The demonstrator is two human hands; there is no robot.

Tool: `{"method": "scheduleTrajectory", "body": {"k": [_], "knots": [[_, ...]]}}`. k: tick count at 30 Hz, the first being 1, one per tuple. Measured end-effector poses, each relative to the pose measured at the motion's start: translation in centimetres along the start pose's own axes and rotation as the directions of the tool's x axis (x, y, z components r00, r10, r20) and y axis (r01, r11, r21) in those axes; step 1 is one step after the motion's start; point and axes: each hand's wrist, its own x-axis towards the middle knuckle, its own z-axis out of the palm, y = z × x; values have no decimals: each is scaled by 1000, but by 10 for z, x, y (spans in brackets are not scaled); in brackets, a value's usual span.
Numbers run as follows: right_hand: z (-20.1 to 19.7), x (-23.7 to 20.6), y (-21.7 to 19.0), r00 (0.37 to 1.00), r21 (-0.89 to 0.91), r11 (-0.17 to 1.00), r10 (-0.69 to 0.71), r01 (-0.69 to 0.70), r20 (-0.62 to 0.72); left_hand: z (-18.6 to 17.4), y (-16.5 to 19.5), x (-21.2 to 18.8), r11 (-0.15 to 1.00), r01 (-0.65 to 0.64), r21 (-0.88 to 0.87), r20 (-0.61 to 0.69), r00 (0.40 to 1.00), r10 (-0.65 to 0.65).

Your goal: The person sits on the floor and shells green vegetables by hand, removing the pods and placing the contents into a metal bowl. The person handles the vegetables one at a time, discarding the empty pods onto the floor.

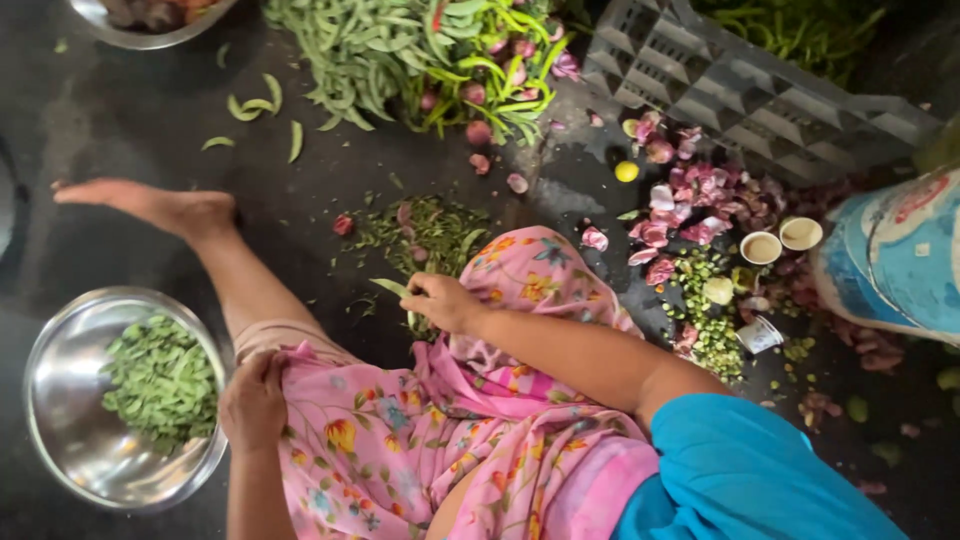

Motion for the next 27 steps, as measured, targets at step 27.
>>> {"method": "scheduleTrajectory", "body": {"k": [27], "knots": [[25, -14, -65, 691, -379, 586, -669, 717, 274, 74, 119, -31, -510, 491, -707, 569, 822, 3]]}}
